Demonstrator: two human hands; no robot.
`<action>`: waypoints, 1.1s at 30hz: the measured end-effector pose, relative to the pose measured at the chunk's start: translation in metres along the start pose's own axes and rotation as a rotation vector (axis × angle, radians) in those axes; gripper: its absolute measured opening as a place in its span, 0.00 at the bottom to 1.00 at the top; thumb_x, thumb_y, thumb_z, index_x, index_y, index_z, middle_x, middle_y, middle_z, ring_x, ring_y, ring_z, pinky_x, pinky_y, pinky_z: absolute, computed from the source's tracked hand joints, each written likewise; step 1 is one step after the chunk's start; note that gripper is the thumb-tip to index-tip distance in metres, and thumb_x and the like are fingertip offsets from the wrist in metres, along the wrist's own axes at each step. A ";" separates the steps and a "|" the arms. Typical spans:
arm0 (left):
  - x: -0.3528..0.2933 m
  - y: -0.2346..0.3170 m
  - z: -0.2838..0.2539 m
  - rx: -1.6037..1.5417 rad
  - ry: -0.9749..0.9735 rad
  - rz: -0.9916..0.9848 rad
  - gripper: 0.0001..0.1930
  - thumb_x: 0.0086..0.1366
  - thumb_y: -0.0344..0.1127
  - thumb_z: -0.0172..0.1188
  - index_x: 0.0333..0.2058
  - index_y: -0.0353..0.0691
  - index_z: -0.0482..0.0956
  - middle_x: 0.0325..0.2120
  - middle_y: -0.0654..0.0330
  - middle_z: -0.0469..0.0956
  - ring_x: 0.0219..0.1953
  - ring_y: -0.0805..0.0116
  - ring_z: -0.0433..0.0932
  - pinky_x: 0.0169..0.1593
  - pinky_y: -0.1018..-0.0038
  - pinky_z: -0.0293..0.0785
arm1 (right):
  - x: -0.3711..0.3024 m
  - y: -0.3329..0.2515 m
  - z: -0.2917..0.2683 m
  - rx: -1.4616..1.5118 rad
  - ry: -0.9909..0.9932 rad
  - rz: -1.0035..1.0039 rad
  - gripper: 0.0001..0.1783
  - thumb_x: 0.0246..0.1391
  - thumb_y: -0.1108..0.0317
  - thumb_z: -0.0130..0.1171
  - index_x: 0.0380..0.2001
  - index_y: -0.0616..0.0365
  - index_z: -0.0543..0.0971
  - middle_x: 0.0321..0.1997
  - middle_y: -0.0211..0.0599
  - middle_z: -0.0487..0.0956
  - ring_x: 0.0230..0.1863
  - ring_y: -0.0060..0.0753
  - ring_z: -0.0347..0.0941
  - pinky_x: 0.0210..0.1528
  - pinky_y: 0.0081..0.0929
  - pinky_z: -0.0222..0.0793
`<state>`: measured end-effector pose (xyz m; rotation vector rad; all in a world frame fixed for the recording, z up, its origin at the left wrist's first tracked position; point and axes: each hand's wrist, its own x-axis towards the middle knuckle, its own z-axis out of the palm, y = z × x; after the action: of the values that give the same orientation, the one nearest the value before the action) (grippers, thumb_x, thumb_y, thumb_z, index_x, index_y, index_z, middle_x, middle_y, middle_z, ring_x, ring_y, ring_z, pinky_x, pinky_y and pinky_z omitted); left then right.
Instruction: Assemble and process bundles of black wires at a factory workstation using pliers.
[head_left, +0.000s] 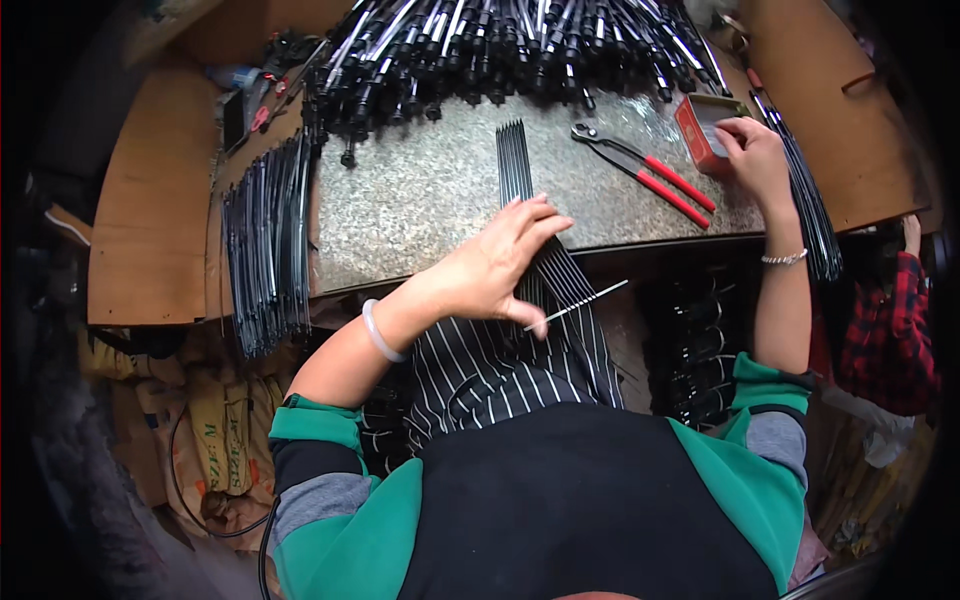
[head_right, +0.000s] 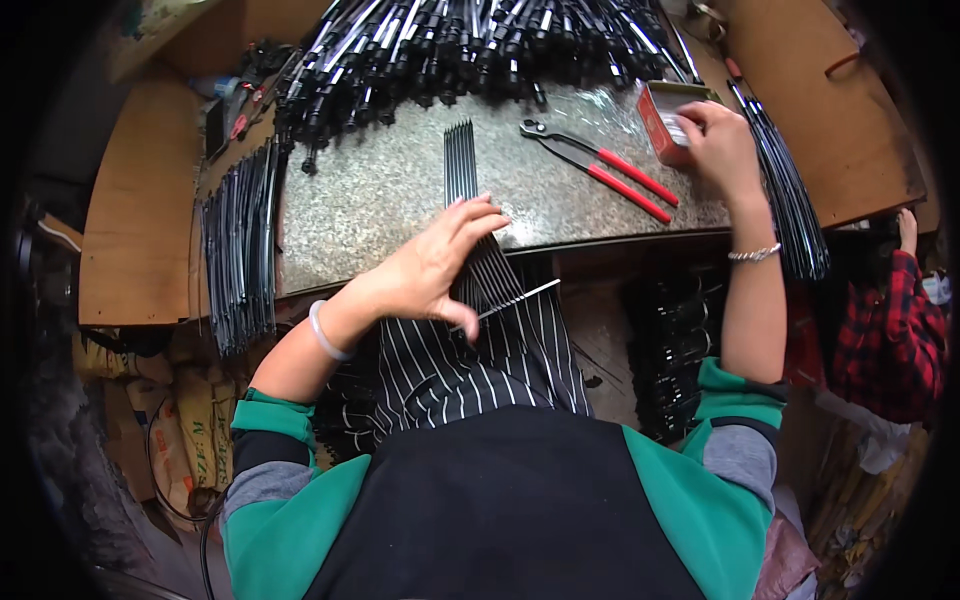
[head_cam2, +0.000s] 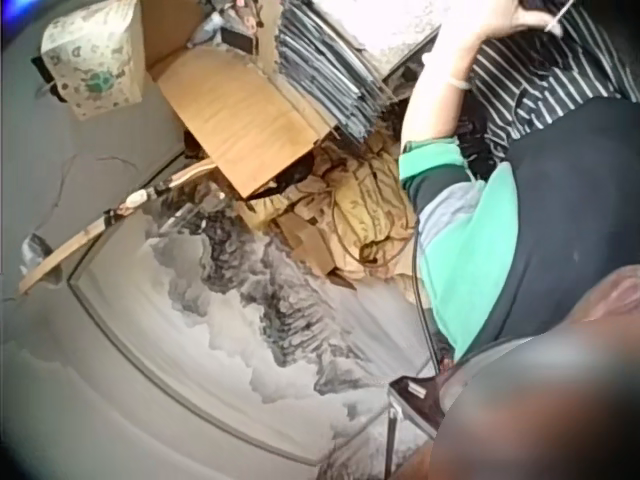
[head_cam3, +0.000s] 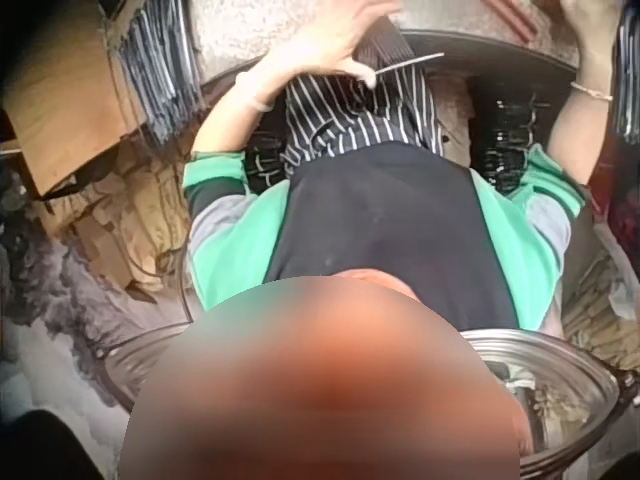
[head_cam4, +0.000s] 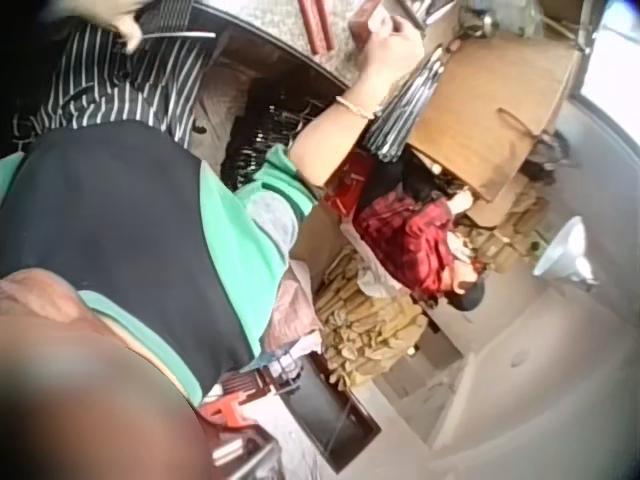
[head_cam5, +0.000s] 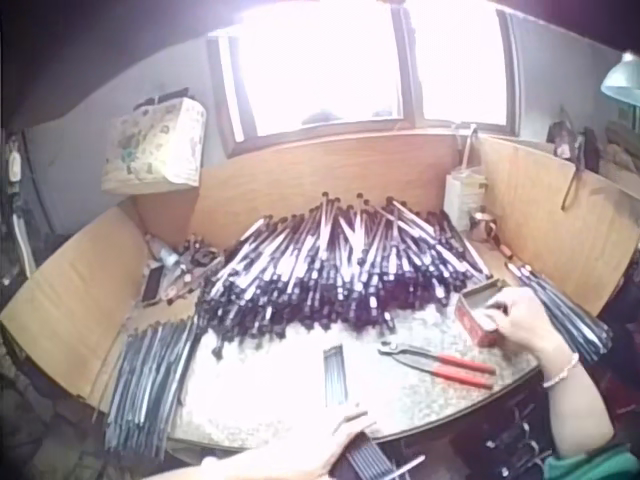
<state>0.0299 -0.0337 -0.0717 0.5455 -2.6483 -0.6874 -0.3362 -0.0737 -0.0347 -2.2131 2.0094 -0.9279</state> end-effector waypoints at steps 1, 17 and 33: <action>0.000 0.005 -0.003 -0.026 -0.063 0.015 0.63 0.27 0.71 0.62 0.58 0.34 0.50 0.57 0.41 0.53 0.62 0.42 0.48 0.63 0.52 0.46 | 0.004 0.024 -0.002 -0.075 -0.049 0.046 0.10 0.44 0.69 0.59 0.31 0.62 0.80 0.30 0.43 0.78 0.33 0.37 0.75 0.37 0.28 0.69; -0.019 0.020 0.027 0.165 0.275 0.188 0.37 0.41 0.28 0.60 0.55 0.39 0.61 0.49 0.53 0.71 0.56 0.51 0.65 0.59 0.53 0.57 | 0.029 0.045 0.001 -0.170 -0.220 -0.086 0.06 0.43 0.70 0.60 0.24 0.62 0.78 0.28 0.39 0.74 0.38 0.38 0.70 0.42 0.29 0.64; -0.086 0.046 -0.007 -0.147 0.185 0.113 0.32 0.42 0.51 0.65 0.45 0.37 0.75 0.48 0.44 0.70 0.54 0.47 0.67 0.57 0.53 0.60 | -0.114 -0.122 0.083 0.185 0.179 -0.421 0.10 0.42 0.74 0.60 0.32 0.54 0.78 0.21 0.31 0.67 0.27 0.35 0.63 0.34 0.29 0.58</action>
<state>0.0945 0.0391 -0.0622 0.3952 -2.4138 -0.7519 -0.1900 0.0209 -0.1028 -2.5703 1.4541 -1.3297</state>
